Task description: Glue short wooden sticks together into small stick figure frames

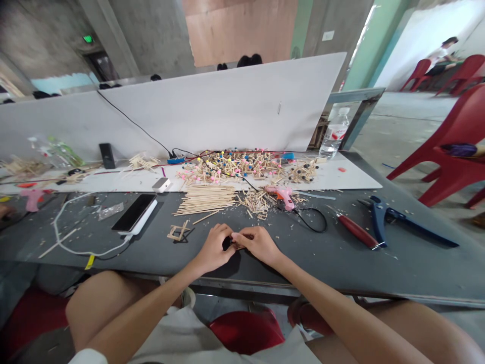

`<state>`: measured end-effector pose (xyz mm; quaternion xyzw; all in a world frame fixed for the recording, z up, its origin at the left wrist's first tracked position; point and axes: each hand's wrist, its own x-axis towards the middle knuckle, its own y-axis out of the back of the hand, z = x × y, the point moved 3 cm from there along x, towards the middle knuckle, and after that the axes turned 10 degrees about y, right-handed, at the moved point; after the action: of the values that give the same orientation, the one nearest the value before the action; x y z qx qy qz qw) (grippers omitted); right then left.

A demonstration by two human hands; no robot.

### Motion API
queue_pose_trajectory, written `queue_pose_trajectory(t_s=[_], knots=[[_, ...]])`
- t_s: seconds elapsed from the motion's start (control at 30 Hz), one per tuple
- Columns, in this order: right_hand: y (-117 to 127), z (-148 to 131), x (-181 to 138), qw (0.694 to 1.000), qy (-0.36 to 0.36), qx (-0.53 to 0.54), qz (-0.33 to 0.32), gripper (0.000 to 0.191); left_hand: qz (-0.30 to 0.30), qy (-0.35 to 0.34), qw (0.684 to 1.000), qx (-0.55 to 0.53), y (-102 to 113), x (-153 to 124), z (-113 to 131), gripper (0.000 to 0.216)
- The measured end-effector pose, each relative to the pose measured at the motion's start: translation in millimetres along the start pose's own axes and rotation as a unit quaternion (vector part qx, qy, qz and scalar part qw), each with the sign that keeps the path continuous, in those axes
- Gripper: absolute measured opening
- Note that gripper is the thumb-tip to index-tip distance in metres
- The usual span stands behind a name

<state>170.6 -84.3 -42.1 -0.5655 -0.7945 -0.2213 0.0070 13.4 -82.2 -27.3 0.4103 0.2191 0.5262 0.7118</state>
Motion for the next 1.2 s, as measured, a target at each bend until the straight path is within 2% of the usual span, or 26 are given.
queue_pose_trajectory(t_s=[0.33, 0.73, 1.0, 1.2], knots=[[0.4, 1.6, -0.2, 1.0, 0.008, -0.013, -0.002, 0.047, 0.005, -0.005, 1.0, 0.015, -2.1, -0.5, -1.1, 0.007], [0.1, 3.1, -0.1, 1.0, 0.01, -0.021, -0.001, 0.046, -0.013, 0.048, 0.998, 0.034, -5.4, 3.9, 3.3, 0.009], [0.3, 3.5, -0.2, 1.0, 0.008, -0.013, 0.001, 0.043, 0.037, 0.016, 0.999, 0.014, -9.3, 0.6, -1.6, 0.017], [0.6, 3.1, 0.2, 1.0, 0.023, -0.019, -0.003, 0.044, 0.058, -0.036, 0.998, -0.001, -11.6, -4.8, -0.3, 0.016]])
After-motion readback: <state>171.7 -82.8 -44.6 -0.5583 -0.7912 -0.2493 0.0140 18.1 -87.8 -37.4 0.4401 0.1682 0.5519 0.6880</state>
